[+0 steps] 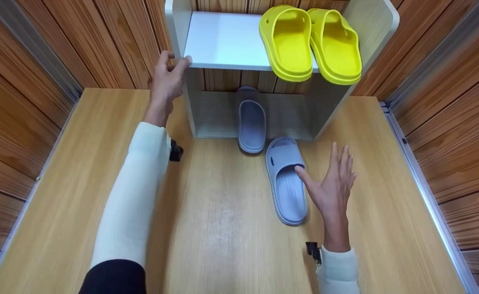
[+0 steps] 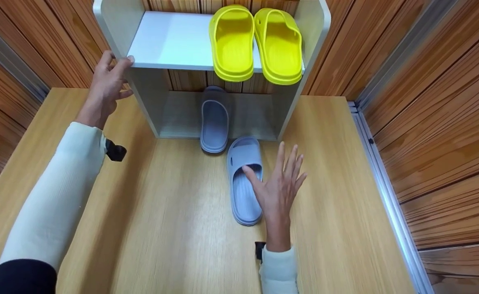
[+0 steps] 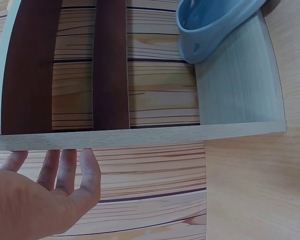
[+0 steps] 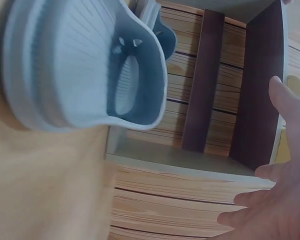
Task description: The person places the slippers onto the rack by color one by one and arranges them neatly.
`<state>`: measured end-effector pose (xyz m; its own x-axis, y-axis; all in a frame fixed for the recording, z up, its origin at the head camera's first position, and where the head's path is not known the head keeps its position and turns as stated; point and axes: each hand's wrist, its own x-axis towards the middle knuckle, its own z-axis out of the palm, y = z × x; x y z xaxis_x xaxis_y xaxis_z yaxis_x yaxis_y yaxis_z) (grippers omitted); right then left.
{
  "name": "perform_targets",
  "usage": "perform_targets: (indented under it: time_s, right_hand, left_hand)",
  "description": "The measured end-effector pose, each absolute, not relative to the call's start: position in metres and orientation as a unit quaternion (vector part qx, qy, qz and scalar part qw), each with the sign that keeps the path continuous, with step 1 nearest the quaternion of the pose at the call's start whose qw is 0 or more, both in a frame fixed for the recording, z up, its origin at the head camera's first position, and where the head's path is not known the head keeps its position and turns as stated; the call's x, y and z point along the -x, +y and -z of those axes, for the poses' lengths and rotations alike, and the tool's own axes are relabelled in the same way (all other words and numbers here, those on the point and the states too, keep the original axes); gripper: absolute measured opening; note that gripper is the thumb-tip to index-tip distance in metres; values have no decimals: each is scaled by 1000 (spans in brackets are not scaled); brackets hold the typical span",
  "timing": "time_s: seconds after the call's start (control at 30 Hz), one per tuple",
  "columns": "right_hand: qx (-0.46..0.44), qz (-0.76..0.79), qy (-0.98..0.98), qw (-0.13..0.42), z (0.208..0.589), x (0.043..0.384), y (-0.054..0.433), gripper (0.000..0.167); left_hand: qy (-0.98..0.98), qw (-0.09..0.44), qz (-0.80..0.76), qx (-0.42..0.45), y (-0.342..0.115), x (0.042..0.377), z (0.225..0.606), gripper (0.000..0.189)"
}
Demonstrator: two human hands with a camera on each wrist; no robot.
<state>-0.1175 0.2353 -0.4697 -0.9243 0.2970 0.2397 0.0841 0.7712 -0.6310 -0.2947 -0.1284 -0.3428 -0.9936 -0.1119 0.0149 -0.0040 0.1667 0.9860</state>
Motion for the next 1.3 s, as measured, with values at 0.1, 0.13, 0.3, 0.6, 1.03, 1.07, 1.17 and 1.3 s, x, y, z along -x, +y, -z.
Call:
perform_targets:
  time_s: [0.1, 0.13, 0.3, 0.6, 1.03, 1.07, 1.17, 1.3]
  right_hand:
    - [115, -328, -925, 154, 476, 110, 234, 106]
    - [120, -331, -924, 150, 478, 108, 233, 106]
    - [143, -356, -914, 135, 492, 98, 230, 110]
    - [174, -415, -890, 67, 518, 84, 216, 121]
    - [150, -459, -875, 34, 542, 71, 208, 125]
    - [148, -461, -875, 25, 545, 70, 208, 125]
    - [143, -463, -874, 0, 551, 65, 206, 127]
    - [138, -456, -879, -3, 554, 65, 203, 124]
  left_hand:
    - [-760, 39, 647, -44, -129, 294, 344, 40]
    - [-760, 39, 647, -45, -129, 294, 345, 39]
    - [-762, 33, 644, -52, -128, 295, 343, 44]
    - [-759, 31, 648, -53, -127, 295, 342, 44]
    - [-751, 42, 658, -37, -128, 294, 345, 41]
    - [-752, 41, 657, -38, -128, 294, 345, 41]
    - [-756, 34, 652, -46, -128, 294, 346, 43]
    - [-757, 33, 651, -47, -129, 295, 344, 43]
